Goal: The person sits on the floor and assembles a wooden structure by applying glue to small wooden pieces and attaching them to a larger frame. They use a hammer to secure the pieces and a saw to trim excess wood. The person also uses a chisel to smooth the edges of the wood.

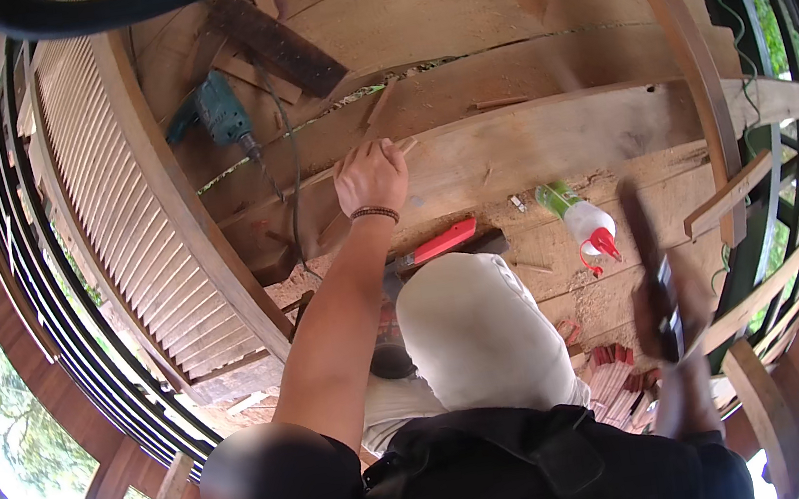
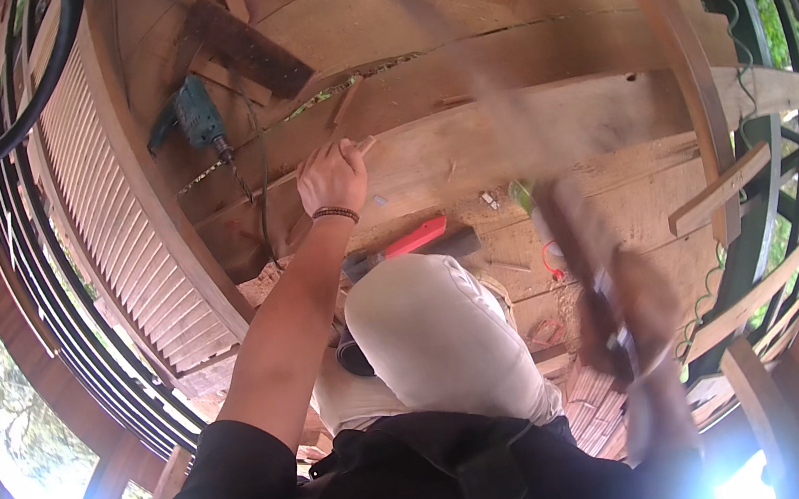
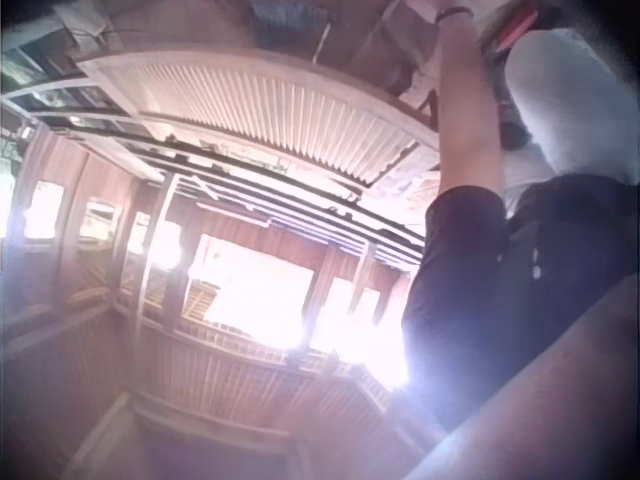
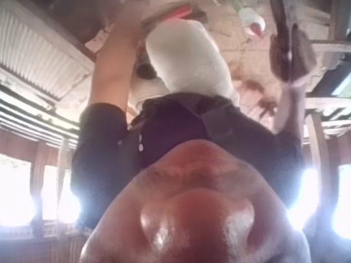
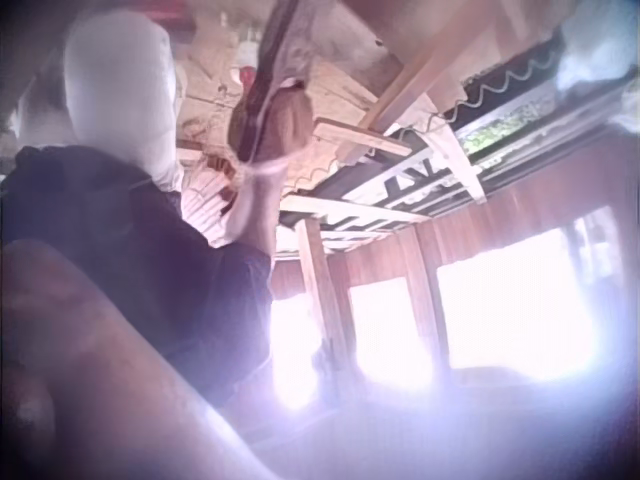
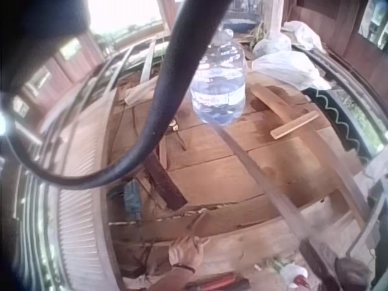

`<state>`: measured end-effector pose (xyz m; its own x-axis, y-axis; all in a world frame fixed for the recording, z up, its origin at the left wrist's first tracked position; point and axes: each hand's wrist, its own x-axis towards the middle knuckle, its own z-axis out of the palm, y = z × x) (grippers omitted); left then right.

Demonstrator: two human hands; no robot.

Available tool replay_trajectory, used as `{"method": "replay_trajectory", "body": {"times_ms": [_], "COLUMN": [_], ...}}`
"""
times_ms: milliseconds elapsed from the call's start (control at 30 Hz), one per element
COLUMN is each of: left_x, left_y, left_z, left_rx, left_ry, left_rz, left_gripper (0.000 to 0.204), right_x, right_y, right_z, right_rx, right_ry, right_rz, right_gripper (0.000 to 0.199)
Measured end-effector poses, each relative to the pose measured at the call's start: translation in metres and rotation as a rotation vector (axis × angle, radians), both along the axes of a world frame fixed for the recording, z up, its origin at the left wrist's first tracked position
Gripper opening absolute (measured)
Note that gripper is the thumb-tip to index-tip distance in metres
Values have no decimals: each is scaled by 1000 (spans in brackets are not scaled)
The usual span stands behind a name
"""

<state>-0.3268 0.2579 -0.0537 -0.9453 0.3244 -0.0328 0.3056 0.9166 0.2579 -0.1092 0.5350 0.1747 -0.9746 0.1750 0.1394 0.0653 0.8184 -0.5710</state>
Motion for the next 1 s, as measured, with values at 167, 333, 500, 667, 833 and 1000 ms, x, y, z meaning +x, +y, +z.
{"method": "replay_trajectory", "body": {"times_ms": [167,333,500,667,833,1000], "left_x": [0,4,6,10,12,15], "left_y": [1,4,-1,-7,2,-8], "left_z": [11,6,9,5,1,4], "left_rx": [78,78,57,114,192,186], "left_ry": [-19,40,40,102,164,226], "left_rz": [-38,-107,-93,-89,-104,-124], "left_gripper": [33,34,33,31,27,20], "right_x": [-121,-176,-212,-270,-310,-316], "right_y": [87,124,106,-10,-90,-99], "right_z": [-78,-187,-181,-165,-266,-263], "right_rx": [350,599,718,413,417,536], "right_ry": [24,-88,-468,-484,-105,-308], "right_rz": [304,534,576,704,931,987], "right_gripper": [16,18,27,29,33,29]}}
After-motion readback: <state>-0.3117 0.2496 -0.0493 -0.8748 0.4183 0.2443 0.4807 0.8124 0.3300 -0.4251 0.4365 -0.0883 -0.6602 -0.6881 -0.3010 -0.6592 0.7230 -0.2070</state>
